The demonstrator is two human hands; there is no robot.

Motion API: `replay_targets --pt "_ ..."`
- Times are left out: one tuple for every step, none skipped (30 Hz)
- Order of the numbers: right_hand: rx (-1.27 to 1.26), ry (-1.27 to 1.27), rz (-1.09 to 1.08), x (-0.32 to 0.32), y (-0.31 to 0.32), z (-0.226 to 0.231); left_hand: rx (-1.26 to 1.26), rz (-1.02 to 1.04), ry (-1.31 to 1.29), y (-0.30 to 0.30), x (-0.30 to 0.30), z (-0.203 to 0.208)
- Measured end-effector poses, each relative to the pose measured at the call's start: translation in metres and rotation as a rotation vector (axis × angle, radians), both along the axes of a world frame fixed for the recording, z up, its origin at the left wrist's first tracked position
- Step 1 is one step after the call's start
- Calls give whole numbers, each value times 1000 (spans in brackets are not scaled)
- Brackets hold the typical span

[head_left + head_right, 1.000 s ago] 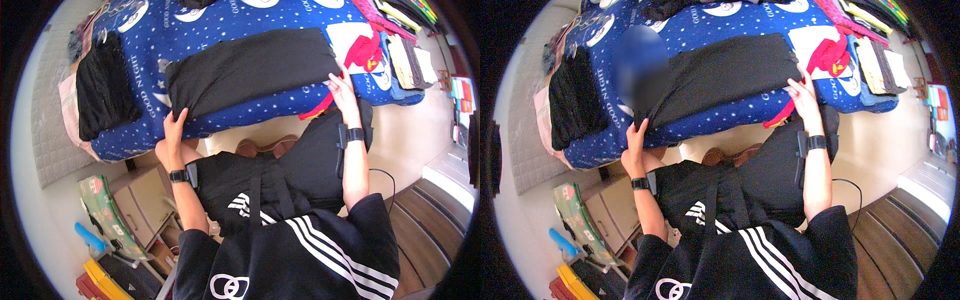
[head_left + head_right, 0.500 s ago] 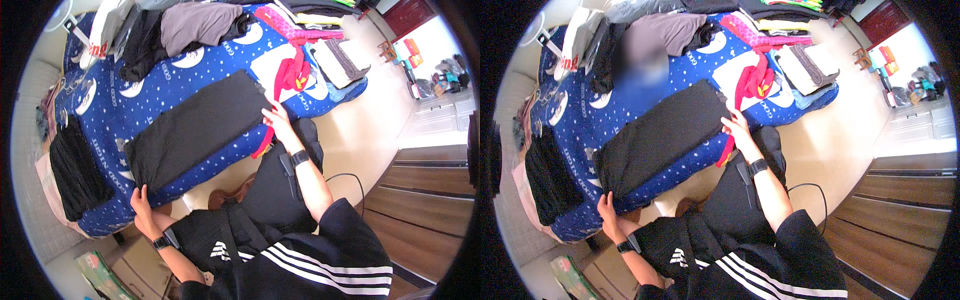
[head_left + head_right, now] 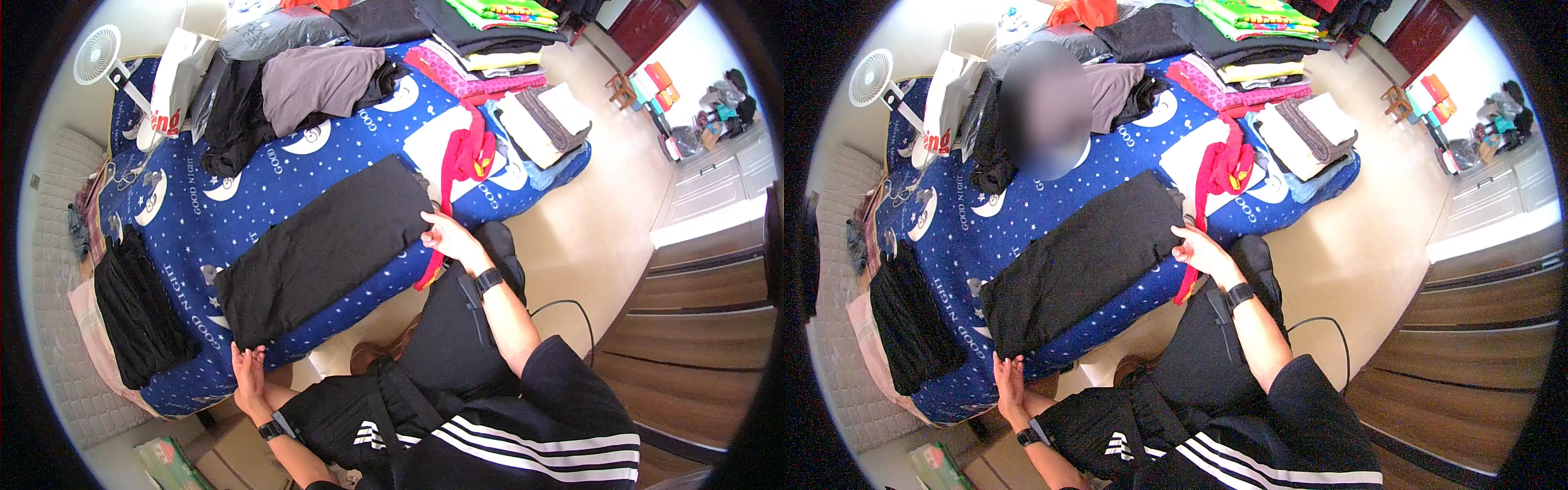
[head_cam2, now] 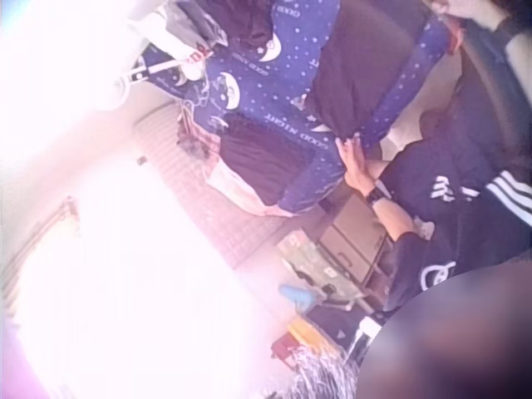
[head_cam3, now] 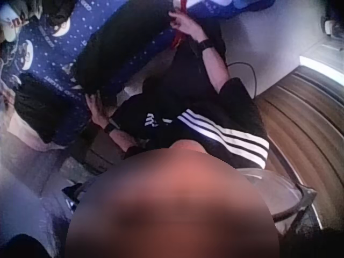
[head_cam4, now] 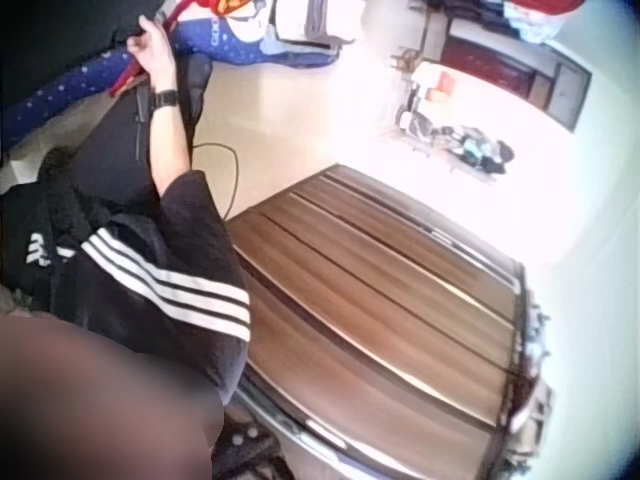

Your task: Folding t-shirts on a bed.

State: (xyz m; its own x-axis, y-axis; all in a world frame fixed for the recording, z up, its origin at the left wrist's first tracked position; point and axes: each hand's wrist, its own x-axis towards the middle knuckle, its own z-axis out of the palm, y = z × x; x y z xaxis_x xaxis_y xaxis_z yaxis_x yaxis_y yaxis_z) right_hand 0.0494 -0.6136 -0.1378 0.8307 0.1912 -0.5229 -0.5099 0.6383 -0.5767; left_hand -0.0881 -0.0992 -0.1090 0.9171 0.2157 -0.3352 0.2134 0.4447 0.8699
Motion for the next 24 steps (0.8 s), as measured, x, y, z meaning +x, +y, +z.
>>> replay_targets --pt "1 0 4 0 0 -2 1 4 0 0 2 -1" --pt "50 -6 -15 0 0 -3 56 24 7 1 5 -5" --pt "97 -11 -38 0 -1 -3 110 40 16 3 6 -9" --pt "97 -11 -36 0 -2 -3 109 42 16 7 7 -13" --pt "139 -27 -60 2 -2 -2 194 24 11 12 8 -16" --pt "182 -43 -84 4 -2 -2 280 6 6 16 8 -18" --pt "185 -34 -84 3 0 0 283 5 15 19 8 -22" --pt "162 -54 -99 3 3 1 358 -33 42 22 8 -26" --pt "139 -80 -113 3 5 2 432 -69 64 23 6 -24" --pt "141 -76 -110 4 5 0 435 -67 68 23 5 -22" --pt "121 -111 -126 4 5 -2 444 -81 117 22 5 -22" --pt "101 -147 -141 4 6 -3 453 -94 167 21 3 -20" --pt "104 -144 -137 3 6 -4 456 -90 171 21 -1 -19" --pt "68 -112 -152 1 4 -4 278 -92 167 21 -5 -18" --pt "34 -84 -163 2 6 -2 102 -89 158 22 -8 -16" --pt "9 -58 -165 2 11 11 105 -79 157 23 -9 -16" --pt "13 -60 -157 3 10 1 14 -86 83 25 -10 -16" --pt "-12 -85 -124 3 0 -15 -82 -105 6 22 -6 -17" --pt "-32 -108 -85 3 0 -18 -173 -116 -69 23 -6 -18" --pt "19 -12 -119 4 -2 -20 -171 -114 -71 23 -5 -20" --pt "20 -15 -116 5 -1 -21 -111 -97 -68 21 -4 -24" --pt "-77 -72 -105 3 1 -23 -52 -81 -65 20 -3 -28" --pt "-174 -129 -96 1 2 -25 -50 -80 -67 22 -2 -34" --pt "-176 -134 -96 1 1 -26 74 -90 -55 25 0 -39"
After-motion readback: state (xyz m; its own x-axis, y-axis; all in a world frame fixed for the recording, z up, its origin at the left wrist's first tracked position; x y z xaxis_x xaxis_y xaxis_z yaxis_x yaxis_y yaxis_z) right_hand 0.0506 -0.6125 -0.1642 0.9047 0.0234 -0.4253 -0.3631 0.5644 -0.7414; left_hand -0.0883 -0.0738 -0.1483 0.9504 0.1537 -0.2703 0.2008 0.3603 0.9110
